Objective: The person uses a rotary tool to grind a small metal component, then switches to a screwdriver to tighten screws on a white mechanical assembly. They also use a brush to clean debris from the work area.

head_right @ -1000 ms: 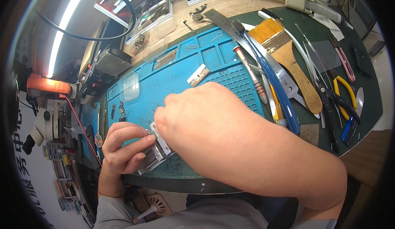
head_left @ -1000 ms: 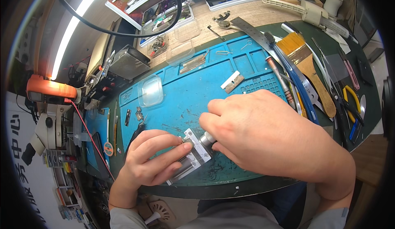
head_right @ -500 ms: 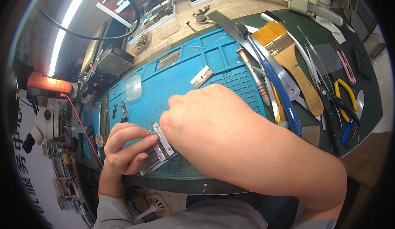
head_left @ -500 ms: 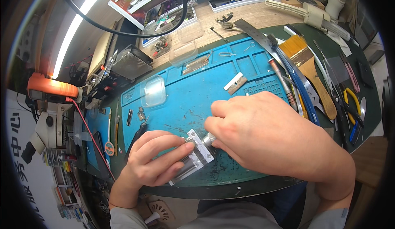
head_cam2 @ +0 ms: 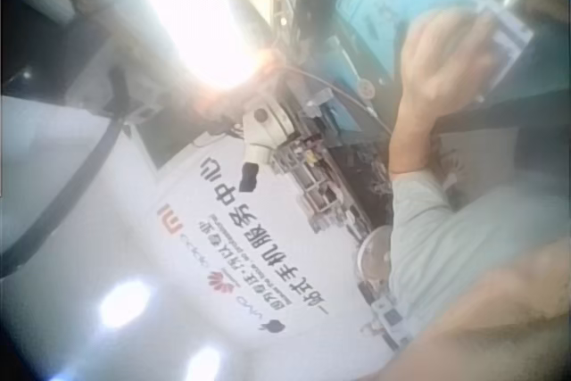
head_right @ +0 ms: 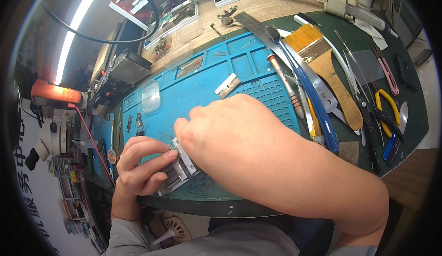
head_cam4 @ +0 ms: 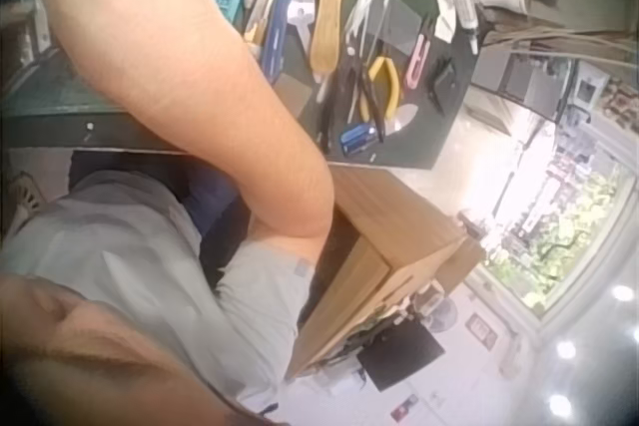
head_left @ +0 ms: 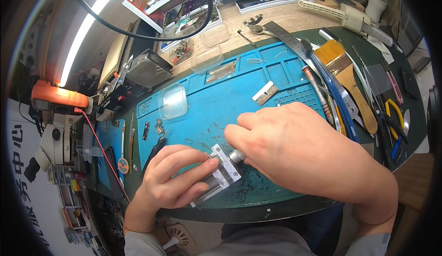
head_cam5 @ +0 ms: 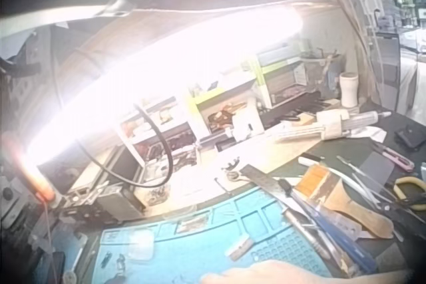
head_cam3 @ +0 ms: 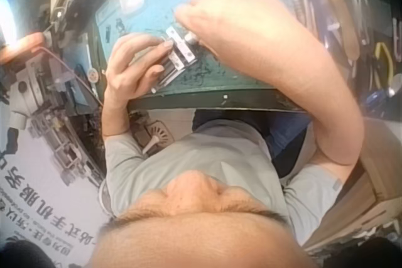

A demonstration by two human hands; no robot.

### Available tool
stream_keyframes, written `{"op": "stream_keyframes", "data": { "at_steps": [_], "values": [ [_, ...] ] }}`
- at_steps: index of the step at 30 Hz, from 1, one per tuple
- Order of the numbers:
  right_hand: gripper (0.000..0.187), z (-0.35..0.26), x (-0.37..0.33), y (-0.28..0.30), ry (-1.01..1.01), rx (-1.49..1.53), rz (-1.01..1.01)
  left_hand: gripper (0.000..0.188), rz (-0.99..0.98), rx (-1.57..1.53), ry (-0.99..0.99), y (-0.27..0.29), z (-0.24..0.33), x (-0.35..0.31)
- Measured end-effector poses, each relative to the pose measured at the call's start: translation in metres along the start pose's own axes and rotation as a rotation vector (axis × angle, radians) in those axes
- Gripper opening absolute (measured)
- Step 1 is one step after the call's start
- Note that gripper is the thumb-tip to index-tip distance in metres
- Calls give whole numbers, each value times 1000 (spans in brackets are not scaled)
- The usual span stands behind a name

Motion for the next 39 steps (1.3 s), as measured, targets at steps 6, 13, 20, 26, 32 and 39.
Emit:
{"op": "stream_keyframes", "data": {
  "at_steps": [6, 13, 20, 26, 32, 39],
  "values": [
    [16, 0, -1, 0, -3, 0, -5, 39, 2, -5, 10, 0, 0, 1],
    [16, 0, -2, 3, 0, 4, -46, 45, 0, -8, 28, 0, 1, -1],
    [17, 1, -1, 4, 21, -20, -69, 70, -32, -26, 62, 3, 3, -1],
    [19, -1, 2, -2, -5, -7, -12, 69, -57, 5, 54, 4, 3, -3],
    [21, 0, 0, 1, 19, -10, -59, 70, -62, 24, 41, 4, 3, -2],
    [23, 0, 1, 6, -15, 21, -104, 72, -72, 43, 39, 4, 2, -3]
  ]
}}
Point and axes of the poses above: each hand's wrist, its own x-axis towards the middle knuckle, its own y-axis out of the back of the hand, z = x × y, the point moved 1 cm from there along x, towards the middle knuckle, and after that the axes turned 15 degrees about -x, right-handed, at the moved point
